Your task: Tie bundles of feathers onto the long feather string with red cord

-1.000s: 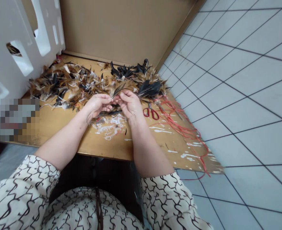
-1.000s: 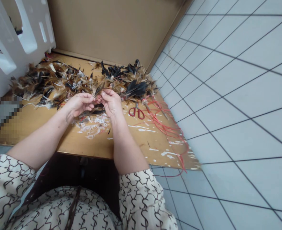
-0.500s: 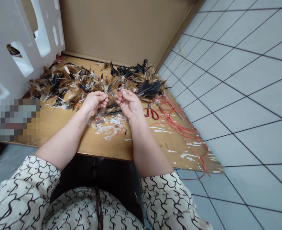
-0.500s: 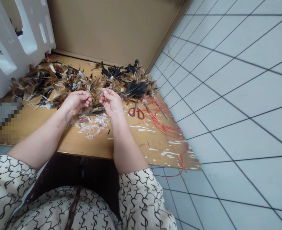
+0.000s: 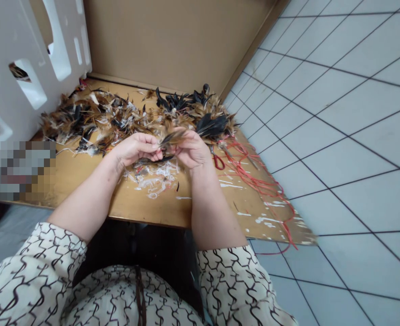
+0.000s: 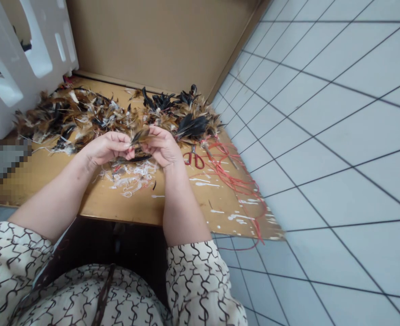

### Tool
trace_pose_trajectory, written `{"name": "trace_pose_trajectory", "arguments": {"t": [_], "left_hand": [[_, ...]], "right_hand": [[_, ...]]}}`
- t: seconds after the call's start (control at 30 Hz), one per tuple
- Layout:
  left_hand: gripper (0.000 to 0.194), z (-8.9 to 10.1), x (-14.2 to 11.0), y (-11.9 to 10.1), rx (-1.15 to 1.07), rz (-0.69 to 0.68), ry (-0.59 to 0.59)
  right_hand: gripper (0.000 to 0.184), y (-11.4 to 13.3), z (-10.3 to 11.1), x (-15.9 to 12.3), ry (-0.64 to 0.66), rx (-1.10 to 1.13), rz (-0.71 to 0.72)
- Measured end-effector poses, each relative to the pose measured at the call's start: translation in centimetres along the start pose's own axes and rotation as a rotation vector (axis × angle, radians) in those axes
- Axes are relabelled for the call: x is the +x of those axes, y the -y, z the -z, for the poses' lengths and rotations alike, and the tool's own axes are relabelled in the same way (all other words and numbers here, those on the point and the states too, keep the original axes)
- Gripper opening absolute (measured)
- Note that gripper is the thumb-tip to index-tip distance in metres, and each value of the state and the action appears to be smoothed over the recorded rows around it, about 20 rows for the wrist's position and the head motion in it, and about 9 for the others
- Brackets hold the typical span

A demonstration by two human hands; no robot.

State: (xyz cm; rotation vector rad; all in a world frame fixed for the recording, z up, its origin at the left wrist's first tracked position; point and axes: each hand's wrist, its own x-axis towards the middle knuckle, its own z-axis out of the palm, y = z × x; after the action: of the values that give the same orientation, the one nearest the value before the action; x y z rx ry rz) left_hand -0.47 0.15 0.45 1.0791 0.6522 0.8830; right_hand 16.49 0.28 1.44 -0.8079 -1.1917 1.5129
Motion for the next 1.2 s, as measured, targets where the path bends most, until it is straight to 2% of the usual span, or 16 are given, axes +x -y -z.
{"name": "trace_pose_trajectory", "arguments": {"t": [0.07,0.23,0.3,0.5,0.7,0.87,1.0,1.2], "left_hand": [[0.012,0.1,-0.1,-0.1,0.018,0.008,0.018],[0.012,0.2,0.1,-0.2,-0.033,-0.077,-0.159],[0.014,0.0,0.2,-0.3,-0.065,-0.097,-0.193],[0.017,-0.4,0.1,-0.2,-0.133,-0.108,-0.172],[0.015,-0.4,0.2,0.1,-0.108,-0.081,-0.103],[0.015,-0.4,0.5,0.2,-0.096,-0.087,-0.183],[0.013,-0.2,0.6,0.0,-0.082,-0.11,-0.198],[0.012,0.2,0.4,-0.1,-0.106,-0.18,-0.206]], "right_hand": [[0.025,0.3,0.3,-0.2,0.027,-0.03,0.006],[0.036,0.3,0.4,0.0,0.06,-0.084,-0.02],[0.038,0.1,0.3,0.1,0.083,-0.123,-0.042],[0.049,-0.5,-0.3,0.3,0.104,-0.171,-0.078],[0.042,-0.8,-1.0,0.3,0.065,-0.178,-0.105],[0.038,-0.9,-0.9,0.4,0.076,-0.205,-0.101],[0.037,-1.1,-0.5,0.4,0.086,-0.204,-0.088],[0.012,-0.9,-0.5,0.3,0.023,-0.345,-0.098]]}}
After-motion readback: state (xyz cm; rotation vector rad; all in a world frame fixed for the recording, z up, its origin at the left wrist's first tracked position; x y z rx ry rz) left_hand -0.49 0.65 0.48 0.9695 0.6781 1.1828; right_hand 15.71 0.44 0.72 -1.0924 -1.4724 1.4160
